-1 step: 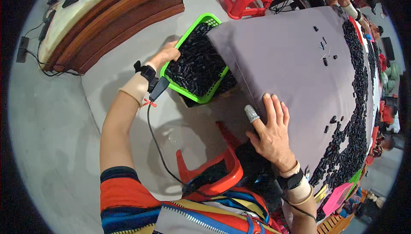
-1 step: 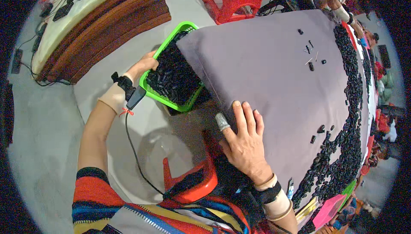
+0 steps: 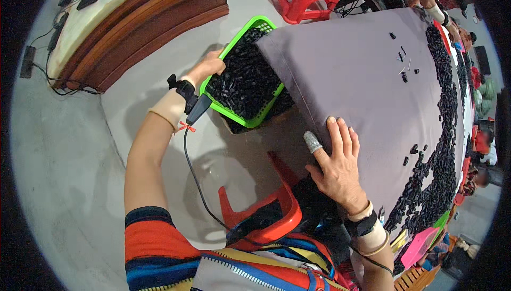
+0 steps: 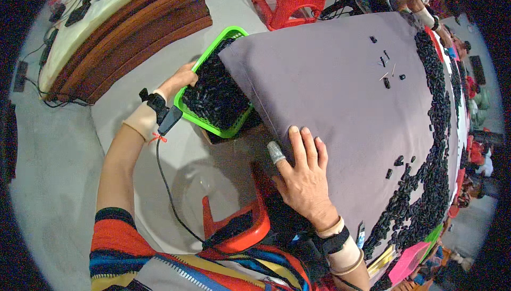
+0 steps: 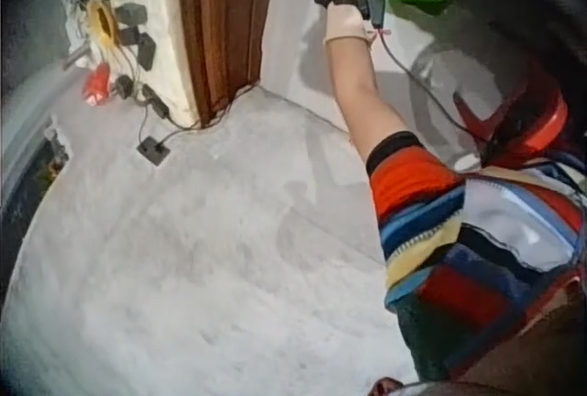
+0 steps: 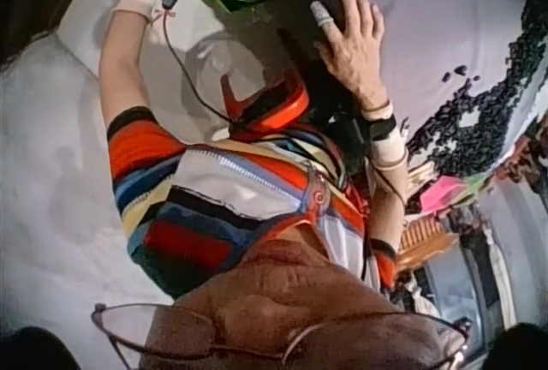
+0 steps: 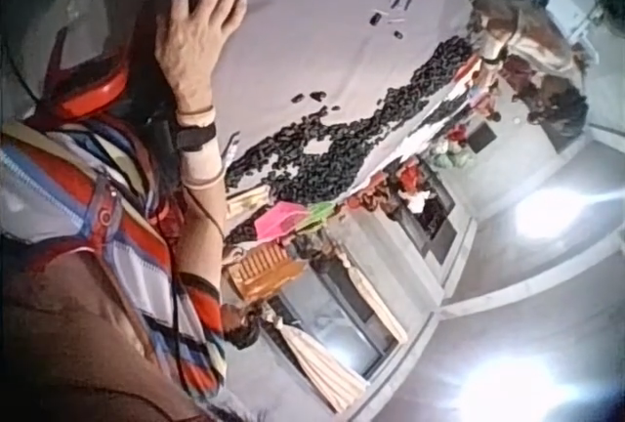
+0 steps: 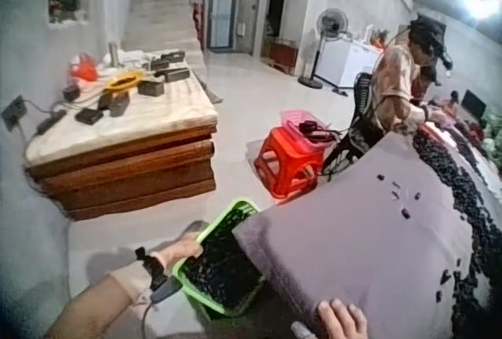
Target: Assembling small grey and black shoe components at a workbench.
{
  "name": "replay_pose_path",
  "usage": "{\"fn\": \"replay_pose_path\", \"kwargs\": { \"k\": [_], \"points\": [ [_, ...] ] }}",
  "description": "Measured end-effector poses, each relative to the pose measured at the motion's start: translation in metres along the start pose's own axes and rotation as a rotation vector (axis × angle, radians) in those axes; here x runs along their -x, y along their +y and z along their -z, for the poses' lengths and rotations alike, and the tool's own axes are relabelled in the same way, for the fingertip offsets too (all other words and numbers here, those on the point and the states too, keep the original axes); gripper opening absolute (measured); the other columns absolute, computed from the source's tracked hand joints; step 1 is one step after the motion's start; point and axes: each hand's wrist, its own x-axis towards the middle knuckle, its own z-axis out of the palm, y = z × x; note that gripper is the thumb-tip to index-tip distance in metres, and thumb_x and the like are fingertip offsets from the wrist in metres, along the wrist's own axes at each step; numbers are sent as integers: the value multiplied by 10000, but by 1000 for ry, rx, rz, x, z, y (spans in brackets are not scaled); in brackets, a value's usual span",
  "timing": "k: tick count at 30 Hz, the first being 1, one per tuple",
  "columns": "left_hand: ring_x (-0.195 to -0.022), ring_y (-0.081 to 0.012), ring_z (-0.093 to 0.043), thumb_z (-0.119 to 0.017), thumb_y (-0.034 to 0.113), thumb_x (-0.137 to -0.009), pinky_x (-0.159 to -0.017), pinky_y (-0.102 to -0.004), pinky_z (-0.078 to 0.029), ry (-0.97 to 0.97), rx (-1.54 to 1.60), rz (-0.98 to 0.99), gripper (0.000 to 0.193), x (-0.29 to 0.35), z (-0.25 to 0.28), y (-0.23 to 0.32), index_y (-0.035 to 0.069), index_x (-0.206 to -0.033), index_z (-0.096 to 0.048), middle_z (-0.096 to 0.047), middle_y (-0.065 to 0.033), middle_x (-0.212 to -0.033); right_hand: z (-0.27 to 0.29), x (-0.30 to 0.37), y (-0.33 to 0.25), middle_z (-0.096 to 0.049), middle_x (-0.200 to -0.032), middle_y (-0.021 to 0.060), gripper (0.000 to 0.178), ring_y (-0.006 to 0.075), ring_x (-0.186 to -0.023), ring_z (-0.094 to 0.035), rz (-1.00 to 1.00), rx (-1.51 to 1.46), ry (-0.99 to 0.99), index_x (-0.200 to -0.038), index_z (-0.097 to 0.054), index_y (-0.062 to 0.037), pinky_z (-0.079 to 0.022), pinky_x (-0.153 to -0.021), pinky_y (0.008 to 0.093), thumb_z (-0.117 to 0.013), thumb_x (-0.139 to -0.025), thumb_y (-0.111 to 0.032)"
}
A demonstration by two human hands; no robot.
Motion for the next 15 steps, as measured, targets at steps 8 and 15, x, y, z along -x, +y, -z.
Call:
{"fn": "replay_pose_path", "kwargs": {
  "k": [8, 15],
  "points": [
    [-737, -262, -543, -449, 4, -590, -663, -343, -434, -38, -284, -40, 500, -22, 0, 20, 39, -1084, -521, -552, -157, -733, -2, 0, 0, -254, -1396, 210, 461, 375, -1303, -217, -6, -3, 0, -1066, -599, -131, -157, -1048, 516, -714, -626, -201],
    [-968, -353, -562, -460, 64, -662, -795, -378, -431, -84, -477, -9, 559, -33, 1, 21, 86, -1220, -472, -586, -240, -1000, -3, 0, 2, -251, -1400, 209, 465, 378, -1303, -215, -13, -9, -24, -1053, -600, -129, -150, -1050, 519, -726, -611, -199]
  ]
}}
